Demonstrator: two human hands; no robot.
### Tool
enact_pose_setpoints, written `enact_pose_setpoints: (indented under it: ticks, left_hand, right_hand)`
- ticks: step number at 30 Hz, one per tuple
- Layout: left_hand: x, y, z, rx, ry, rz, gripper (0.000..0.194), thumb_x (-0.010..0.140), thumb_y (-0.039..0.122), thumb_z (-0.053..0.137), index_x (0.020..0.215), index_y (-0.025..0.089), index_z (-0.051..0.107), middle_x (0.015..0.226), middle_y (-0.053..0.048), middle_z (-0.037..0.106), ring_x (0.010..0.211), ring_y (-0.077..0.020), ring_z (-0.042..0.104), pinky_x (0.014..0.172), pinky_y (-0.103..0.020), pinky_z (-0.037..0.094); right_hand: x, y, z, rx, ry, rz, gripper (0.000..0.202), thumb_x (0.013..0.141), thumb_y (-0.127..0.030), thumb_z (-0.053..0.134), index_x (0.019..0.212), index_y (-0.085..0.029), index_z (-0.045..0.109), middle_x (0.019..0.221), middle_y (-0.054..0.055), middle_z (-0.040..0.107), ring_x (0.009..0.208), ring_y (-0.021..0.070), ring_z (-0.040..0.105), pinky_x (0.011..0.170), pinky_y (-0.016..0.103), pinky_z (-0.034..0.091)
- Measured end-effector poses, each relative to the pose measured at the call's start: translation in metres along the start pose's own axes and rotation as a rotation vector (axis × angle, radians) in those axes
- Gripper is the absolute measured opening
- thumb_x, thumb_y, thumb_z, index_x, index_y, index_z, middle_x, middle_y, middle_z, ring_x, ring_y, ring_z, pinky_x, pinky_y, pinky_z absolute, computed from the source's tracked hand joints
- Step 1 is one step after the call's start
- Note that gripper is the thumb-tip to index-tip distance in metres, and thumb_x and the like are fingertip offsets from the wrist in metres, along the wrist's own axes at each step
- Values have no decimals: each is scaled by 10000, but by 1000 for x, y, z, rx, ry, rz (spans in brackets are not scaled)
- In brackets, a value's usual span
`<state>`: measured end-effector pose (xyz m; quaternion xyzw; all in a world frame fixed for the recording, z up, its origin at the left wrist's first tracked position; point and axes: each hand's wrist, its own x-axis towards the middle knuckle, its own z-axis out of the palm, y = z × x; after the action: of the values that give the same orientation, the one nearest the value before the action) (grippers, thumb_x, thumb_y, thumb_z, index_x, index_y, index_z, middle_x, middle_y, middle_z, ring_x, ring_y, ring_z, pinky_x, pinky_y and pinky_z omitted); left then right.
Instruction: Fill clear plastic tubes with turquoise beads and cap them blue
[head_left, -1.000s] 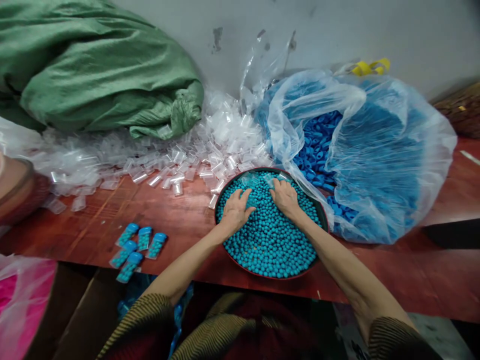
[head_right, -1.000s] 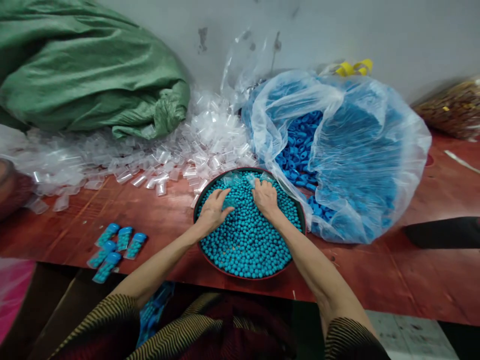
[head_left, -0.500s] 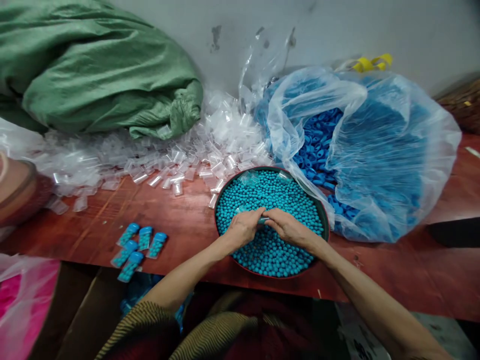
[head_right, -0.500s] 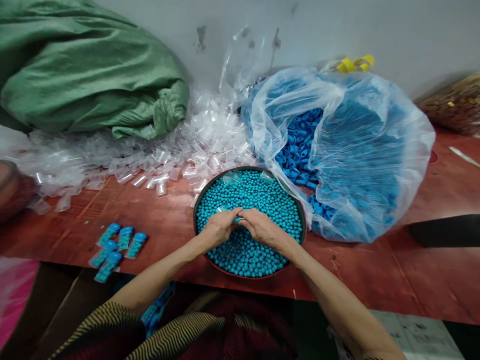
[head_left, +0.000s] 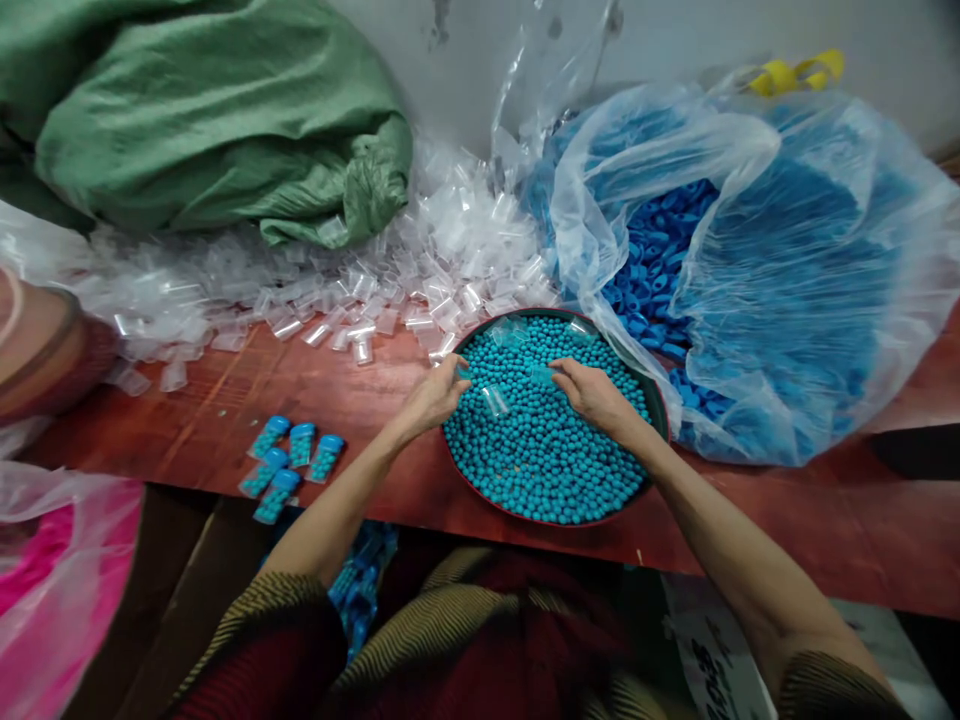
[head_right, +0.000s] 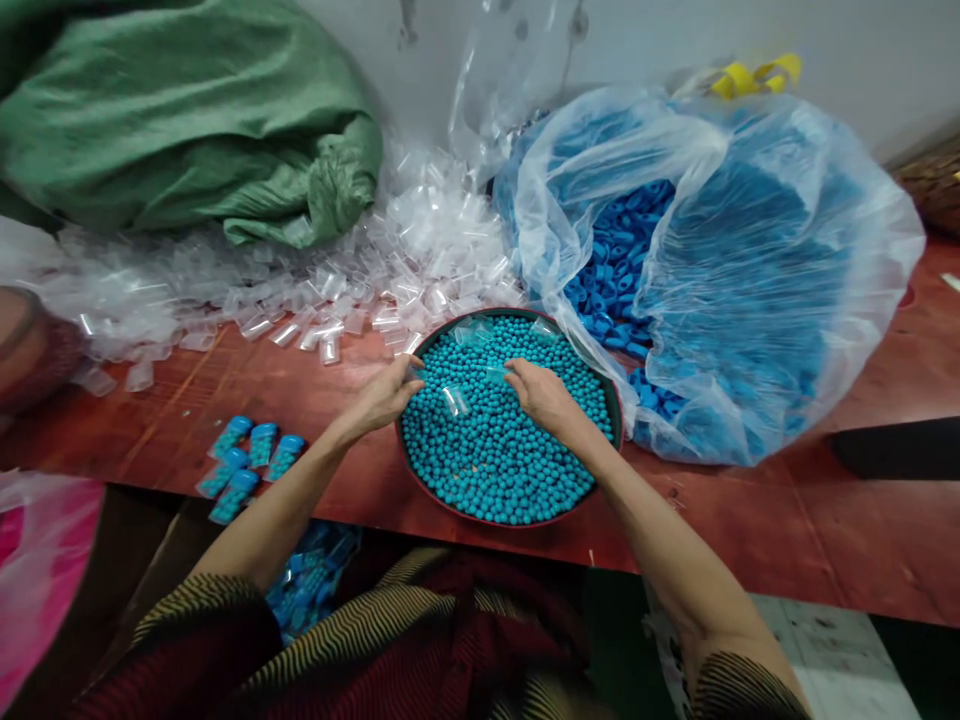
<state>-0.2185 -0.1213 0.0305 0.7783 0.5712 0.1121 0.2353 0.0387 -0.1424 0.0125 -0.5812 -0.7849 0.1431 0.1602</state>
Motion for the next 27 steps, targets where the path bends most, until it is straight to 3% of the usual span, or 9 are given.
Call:
enact_pose_setpoints:
  ticks: [4,9,12,16,19,22,24,27]
  left_hand:
    - [-11,-9,5,-174,37,117,279,820,218,470,1093,164,501,1014,-74,611,955,-204,585,858,-359,474]
    - [-28,-13,18,-214,99,153,300,819,153,440,1115,168,487,1043,-82,597,998,-200,576,902,-393,475]
    - [-35,-13,28,-111,62,290,248,799,125,475,1037,161,533,1233,-133,520,1215,-250,466,1013,-457,408]
    - [-36,-4,44,29,4,399,179,776,118,526,953,133,547,1418,-168,347,1386,-333,219,1097,-524,294]
    - [-30,5,55,31,-61,444,172,773,119,525,944,139,523,1347,-165,431,1330,-308,335,1064,-484,360]
    - [-25,12,64,-3,-78,422,211,768,90,474,971,139,506,1092,-141,576,1101,-255,536,930,-427,465]
    - [-23,16,68,-4,-70,381,263,767,88,447,1022,137,490,990,-115,593,984,-237,569,859,-405,485]
    - [-23,23,71,46,-80,313,379,770,131,490,1145,132,437,1046,-117,582,1000,-244,552,870,-405,467]
  right_hand:
    - [7,-25,11,-183,154,57,307,904,-255,442,1168,-130,534,1167,188,578,1052,310,524,838,417,401]
    - [6,-70,37,-274,-83,-170,262,887,-322,497,1086,-166,563,998,134,612,911,275,541,751,370,403]
    - [7,-70,48,-253,-136,-221,226,901,-248,461,1081,-154,560,975,120,613,897,244,555,742,336,423]
    - [5,-48,48,35,-115,-245,252,907,-205,443,1132,-162,549,1049,97,641,982,200,586,837,314,454]
    - [-1,-37,45,213,-128,-184,276,884,-175,474,1147,-167,556,1060,78,672,976,180,621,853,306,471]
    - [-9,-36,43,197,-164,-125,310,869,-149,478,1168,-145,560,1107,107,667,1005,194,622,886,328,463]
    - [-13,-38,41,139,-208,-130,303,865,-132,465,1148,-142,575,1118,115,660,1020,197,615,895,329,457]
    - [-16,-40,35,47,-284,-170,250,857,-133,475,1065,-152,611,1036,96,672,979,185,618,857,294,464]
